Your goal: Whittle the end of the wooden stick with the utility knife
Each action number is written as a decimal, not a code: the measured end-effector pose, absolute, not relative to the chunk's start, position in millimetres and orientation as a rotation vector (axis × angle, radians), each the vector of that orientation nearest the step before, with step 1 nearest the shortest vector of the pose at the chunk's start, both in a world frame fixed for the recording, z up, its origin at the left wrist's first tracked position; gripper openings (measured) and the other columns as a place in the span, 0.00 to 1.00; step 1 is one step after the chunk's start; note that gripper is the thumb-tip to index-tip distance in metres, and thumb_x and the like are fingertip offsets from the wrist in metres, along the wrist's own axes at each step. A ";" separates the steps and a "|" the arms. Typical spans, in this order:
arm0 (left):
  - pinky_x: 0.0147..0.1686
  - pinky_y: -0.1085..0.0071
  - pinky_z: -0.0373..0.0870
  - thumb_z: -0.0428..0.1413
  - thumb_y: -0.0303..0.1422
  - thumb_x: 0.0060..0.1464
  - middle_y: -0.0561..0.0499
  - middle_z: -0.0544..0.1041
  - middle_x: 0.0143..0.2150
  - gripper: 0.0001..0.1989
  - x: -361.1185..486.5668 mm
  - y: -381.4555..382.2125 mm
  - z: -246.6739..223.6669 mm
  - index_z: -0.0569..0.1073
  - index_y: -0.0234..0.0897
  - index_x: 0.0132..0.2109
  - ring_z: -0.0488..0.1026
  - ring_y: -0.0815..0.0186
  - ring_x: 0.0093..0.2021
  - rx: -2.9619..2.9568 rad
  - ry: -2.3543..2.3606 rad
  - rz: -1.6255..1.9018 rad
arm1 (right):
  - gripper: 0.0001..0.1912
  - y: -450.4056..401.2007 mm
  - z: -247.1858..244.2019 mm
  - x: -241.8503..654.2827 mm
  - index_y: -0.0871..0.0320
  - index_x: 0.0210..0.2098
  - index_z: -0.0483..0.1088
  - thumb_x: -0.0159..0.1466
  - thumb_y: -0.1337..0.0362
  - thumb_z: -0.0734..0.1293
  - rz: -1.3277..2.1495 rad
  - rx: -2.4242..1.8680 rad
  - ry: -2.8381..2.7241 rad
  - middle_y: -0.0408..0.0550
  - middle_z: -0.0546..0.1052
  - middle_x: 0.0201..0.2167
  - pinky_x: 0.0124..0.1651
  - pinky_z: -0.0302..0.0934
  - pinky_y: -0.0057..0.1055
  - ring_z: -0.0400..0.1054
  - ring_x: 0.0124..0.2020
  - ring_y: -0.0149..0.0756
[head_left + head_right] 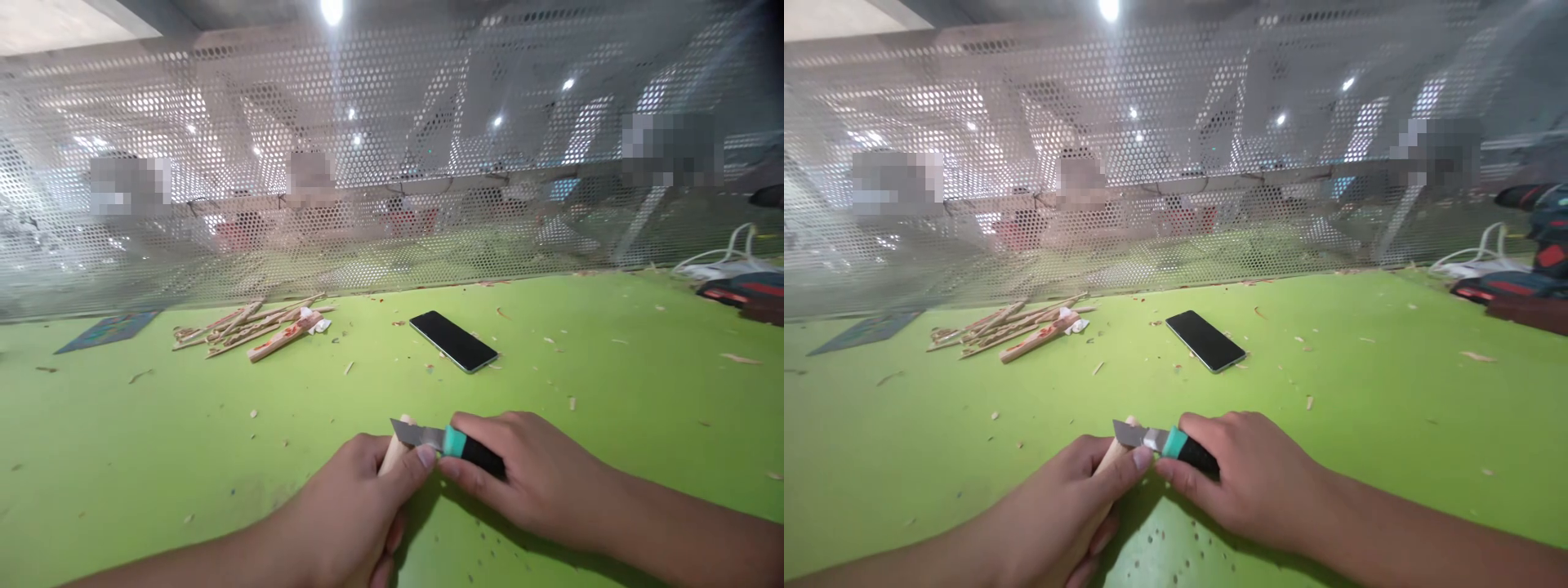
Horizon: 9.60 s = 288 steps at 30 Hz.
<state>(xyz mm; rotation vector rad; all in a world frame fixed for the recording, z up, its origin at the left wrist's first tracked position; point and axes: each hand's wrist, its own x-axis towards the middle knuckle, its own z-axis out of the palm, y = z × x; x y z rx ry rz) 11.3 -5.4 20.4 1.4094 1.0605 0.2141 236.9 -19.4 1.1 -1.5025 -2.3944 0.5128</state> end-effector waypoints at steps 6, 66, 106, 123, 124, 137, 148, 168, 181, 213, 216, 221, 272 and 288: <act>0.13 0.80 0.52 0.48 0.58 0.66 0.60 0.63 0.16 0.27 11.6 -9.0 22.2 0.63 0.40 0.32 0.59 0.75 0.13 1.567 1.144 0.157 | 0.28 -11.8 7.2 235.7 0.54 0.31 0.65 0.74 0.39 0.55 0.598 -1.620 -2.255 0.46 0.75 0.24 0.26 0.47 0.30 0.67 0.24 0.38; 0.14 0.80 0.61 0.53 0.48 0.67 0.62 0.69 0.18 0.17 1.9 5.0 0.7 0.56 0.44 0.45 0.69 0.68 0.13 1.234 0.832 0.250 | 0.25 -13.8 -5.4 245.5 0.55 0.34 0.66 0.72 0.40 0.59 0.451 -1.452 -2.474 0.44 0.75 0.26 0.27 0.40 0.30 0.62 0.22 0.35; 0.13 0.78 0.60 0.52 0.50 0.66 0.60 0.64 0.16 0.21 6.2 -1.2 14.6 0.63 0.40 0.31 0.60 0.74 0.11 1.287 0.898 0.223 | 0.30 -0.8 -1.6 251.4 0.55 0.32 0.66 0.73 0.37 0.54 0.408 -1.569 -2.382 0.45 0.73 0.23 0.26 0.46 0.30 0.65 0.22 0.37; 0.13 0.79 0.61 0.58 0.46 0.62 0.61 0.68 0.19 0.17 1.2 4.3 10.6 0.64 0.40 0.47 0.67 0.69 0.12 1.292 0.882 0.145 | 0.29 -4.4 -3.5 256.9 0.55 0.31 0.65 0.72 0.37 0.57 0.472 -1.281 -2.514 0.40 0.68 0.21 0.25 0.43 0.30 0.58 0.19 0.32; 0.13 0.79 0.61 0.59 0.47 0.61 0.61 0.68 0.20 0.18 0.9 4.2 10.3 0.63 0.41 0.46 0.67 0.70 0.12 1.299 0.879 0.139 | 0.29 -4.6 -3.7 257.2 0.55 0.31 0.65 0.72 0.37 0.56 0.470 -1.262 -2.533 0.40 0.68 0.21 0.25 0.44 0.30 0.57 0.20 0.32; 0.14 0.80 0.59 0.62 0.50 0.59 0.61 0.69 0.24 0.21 -2.4 4.3 10.0 0.65 0.39 0.42 0.62 0.76 0.14 1.323 0.860 0.185 | 0.28 -7.9 -0.3 253.2 0.55 0.31 0.64 0.73 0.38 0.56 0.435 -1.182 -2.618 0.41 0.69 0.23 0.27 0.43 0.31 0.56 0.21 0.32; 0.12 0.82 0.54 0.61 0.48 0.60 0.61 0.67 0.22 0.18 -1.1 4.3 13.6 0.65 0.39 0.37 0.61 0.77 0.12 1.289 0.825 0.206 | 0.27 -7.7 -2.1 251.9 0.55 0.31 0.63 0.72 0.39 0.58 0.448 -1.247 -2.575 0.41 0.69 0.23 0.27 0.42 0.31 0.57 0.22 0.32; 0.11 0.81 0.59 0.61 0.50 0.60 0.63 0.67 0.19 0.20 -2.0 4.4 15.6 0.66 0.39 0.38 0.63 0.74 0.10 1.278 0.807 0.160 | 0.25 -7.7 -4.8 253.0 0.54 0.31 0.62 0.71 0.40 0.59 0.458 -1.225 -2.578 0.41 0.69 0.23 0.27 0.42 0.30 0.55 0.22 0.32; 0.11 0.81 0.58 0.62 0.51 0.59 0.63 0.67 0.19 0.21 -2.7 5.1 15.5 0.65 0.40 0.38 0.64 0.73 0.10 1.254 0.807 0.157 | 0.26 -7.9 -5.4 252.7 0.54 0.31 0.62 0.71 0.39 0.59 0.456 -1.245 -2.577 0.41 0.69 0.23 0.27 0.41 0.30 0.55 0.22 0.32; 0.11 0.81 0.58 0.60 0.56 0.59 0.62 0.67 0.22 0.24 -2.7 5.2 15.0 0.65 0.39 0.38 0.63 0.75 0.11 1.310 0.827 0.139 | 0.28 -8.2 -4.4 252.4 0.55 0.30 0.62 0.71 0.37 0.58 0.441 -1.234 -2.572 0.41 0.69 0.22 0.26 0.42 0.30 0.55 0.21 0.32; 0.11 0.81 0.58 0.61 0.54 0.59 0.62 0.67 0.21 0.23 -2.7 4.8 14.9 0.65 0.39 0.38 0.63 0.74 0.11 1.306 0.829 0.138 | 0.28 -8.6 -4.7 252.1 0.54 0.30 0.62 0.70 0.37 0.59 0.442 -1.239 -2.575 0.41 0.69 0.23 0.27 0.42 0.31 0.55 0.21 0.32; 0.12 0.81 0.59 0.59 0.57 0.59 0.63 0.67 0.21 0.25 -3.1 4.8 14.4 0.64 0.40 0.38 0.63 0.75 0.11 1.306 0.828 0.132 | 0.28 -7.9 -5.1 252.6 0.54 0.30 0.62 0.70 0.37 0.59 0.435 -1.234 -2.573 0.41 0.69 0.23 0.27 0.41 0.30 0.55 0.21 0.32; 0.12 0.81 0.56 0.59 0.56 0.59 0.61 0.68 0.23 0.24 -4.4 5.6 14.2 0.65 0.39 0.37 0.63 0.76 0.12 1.349 0.847 0.137 | 0.27 -8.4 -4.3 252.6 0.54 0.30 0.61 0.71 0.38 0.58 0.445 -1.244 -2.573 0.41 0.68 0.23 0.27 0.42 0.31 0.55 0.22 0.32; 0.12 0.82 0.58 0.60 0.53 0.60 0.61 0.69 0.22 0.22 -3.8 5.6 15.6 0.66 0.38 0.38 0.63 0.76 0.12 1.328 0.845 0.136 | 0.28 -7.4 -5.6 252.2 0.54 0.30 0.62 0.70 0.36 0.59 0.464 -1.246 -2.555 0.40 0.67 0.22 0.27 0.41 0.30 0.55 0.21 0.31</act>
